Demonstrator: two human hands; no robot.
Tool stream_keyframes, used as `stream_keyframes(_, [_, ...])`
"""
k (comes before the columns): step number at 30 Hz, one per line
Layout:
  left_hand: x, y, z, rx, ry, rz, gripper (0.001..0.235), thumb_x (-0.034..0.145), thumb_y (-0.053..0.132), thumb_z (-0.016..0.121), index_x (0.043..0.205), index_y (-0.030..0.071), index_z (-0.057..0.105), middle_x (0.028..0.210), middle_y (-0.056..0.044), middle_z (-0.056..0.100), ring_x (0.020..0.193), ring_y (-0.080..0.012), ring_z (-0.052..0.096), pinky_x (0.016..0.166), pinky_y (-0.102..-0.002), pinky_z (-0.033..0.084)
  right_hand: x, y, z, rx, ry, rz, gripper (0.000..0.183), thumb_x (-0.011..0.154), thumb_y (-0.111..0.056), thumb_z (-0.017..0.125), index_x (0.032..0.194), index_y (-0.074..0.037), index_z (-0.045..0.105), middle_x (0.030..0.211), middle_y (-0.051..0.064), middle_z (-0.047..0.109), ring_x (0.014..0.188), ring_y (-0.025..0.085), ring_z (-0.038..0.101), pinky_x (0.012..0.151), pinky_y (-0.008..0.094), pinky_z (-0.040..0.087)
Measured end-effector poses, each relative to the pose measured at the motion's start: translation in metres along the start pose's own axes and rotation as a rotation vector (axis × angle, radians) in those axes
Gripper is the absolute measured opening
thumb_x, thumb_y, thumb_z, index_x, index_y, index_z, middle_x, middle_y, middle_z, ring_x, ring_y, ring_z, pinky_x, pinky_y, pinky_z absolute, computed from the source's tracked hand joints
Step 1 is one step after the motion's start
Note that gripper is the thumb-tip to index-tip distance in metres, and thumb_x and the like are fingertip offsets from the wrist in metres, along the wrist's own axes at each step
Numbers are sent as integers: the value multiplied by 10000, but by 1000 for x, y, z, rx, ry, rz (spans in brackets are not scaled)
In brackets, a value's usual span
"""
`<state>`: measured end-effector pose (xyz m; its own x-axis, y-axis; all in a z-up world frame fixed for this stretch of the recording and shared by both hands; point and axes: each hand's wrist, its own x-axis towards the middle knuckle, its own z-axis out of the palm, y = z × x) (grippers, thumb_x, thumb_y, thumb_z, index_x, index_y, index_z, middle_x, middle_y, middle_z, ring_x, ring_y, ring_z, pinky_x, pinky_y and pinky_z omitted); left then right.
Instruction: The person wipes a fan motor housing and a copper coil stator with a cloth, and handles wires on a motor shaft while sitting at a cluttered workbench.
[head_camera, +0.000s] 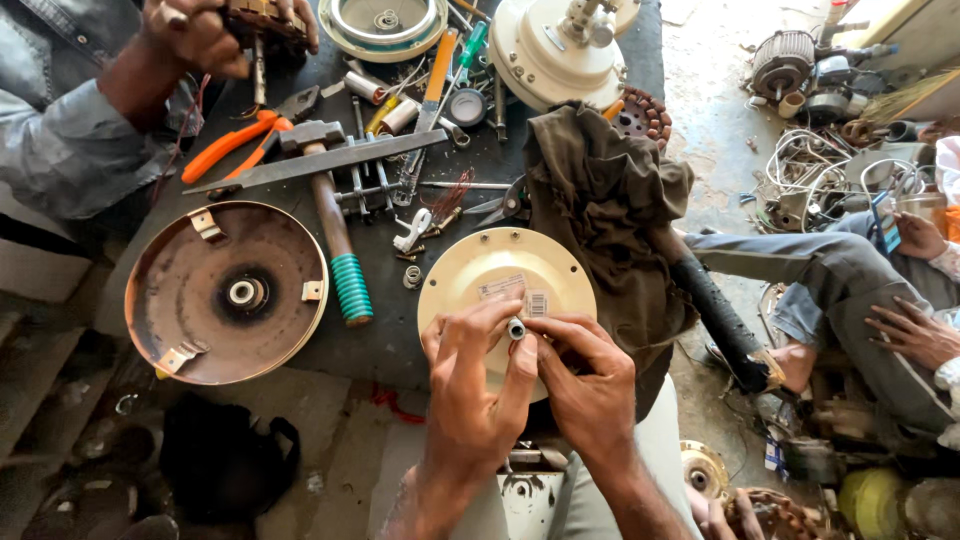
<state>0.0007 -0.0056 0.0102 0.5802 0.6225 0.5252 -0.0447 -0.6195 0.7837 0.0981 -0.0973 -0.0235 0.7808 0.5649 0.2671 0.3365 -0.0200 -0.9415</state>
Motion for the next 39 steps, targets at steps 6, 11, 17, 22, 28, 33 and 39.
stream_keyframes(6, [-5, 8, 4, 52, 73, 53, 202, 945, 87, 709, 1142, 45, 692, 1204, -115, 751, 1173, -312, 676, 1077, -450, 497, -6, 4, 3, 35, 53, 69, 175, 903, 5, 713, 1074, -10, 747, 1025, 27, 722, 764, 39, 635, 666, 191, 515])
stream_keyframes(11, [-5, 5, 3, 95, 89, 66, 178, 925, 84, 724, 1097, 45, 700, 1091, -108, 765, 1018, -288, 728, 1078, -489, 490, -16, -10, 6, -54, 54, -57, 209, 893, -3, 716, 1101, 12, 729, 1062, 56, 697, 861, 85, 631, 743, 226, 515])
stream_keyframes(17, [-2, 8, 0, 75, 50, 32, 196, 904, 111, 737, 1091, 61, 709, 1014, -98, 764, 937, -287, 735, 1067, -494, 496, -12, -5, 2, -89, 20, -30, 161, 909, -28, 716, 1066, -5, 745, 1066, 46, 717, 831, 101, 648, 710, 229, 525])
stream_keyframes(22, [7, 12, -9, 48, 23, 48, 141, 945, 123, 729, 1078, 93, 692, 1094, -122, 775, 1022, -327, 740, 994, -435, 540, -13, -2, -3, -57, -28, -46, 200, 901, -32, 732, 1099, -7, 747, 1074, 48, 708, 835, 97, 630, 719, 234, 519])
stream_keyframes(28, [18, 14, -19, 30, -154, -61, 240, 874, -14, 627, 1102, 54, 665, 988, -142, 753, 979, -361, 729, 840, -442, 553, -9, 1, -6, -14, -61, -32, 219, 912, -54, 757, 1127, -14, 760, 1075, 47, 711, 824, 80, 625, 711, 229, 519])
stream_keyframes(33, [25, 18, -15, 34, -162, -14, 192, 881, -70, 591, 1052, 19, 598, 971, -162, 701, 976, -391, 681, 811, -480, 521, -10, 2, -5, 96, -90, 13, 251, 907, -60, 741, 1153, -12, 738, 1065, 42, 695, 812, 73, 629, 705, 220, 527])
stream_keyframes(39, [25, 18, -10, 69, -177, 9, 178, 889, -57, 591, 1048, 24, 588, 948, -171, 689, 955, -397, 670, 786, -494, 508, -8, 1, -6, 68, -54, 78, 231, 925, -89, 748, 1144, -17, 755, 945, 35, 694, 753, 73, 586, 664, 222, 489])
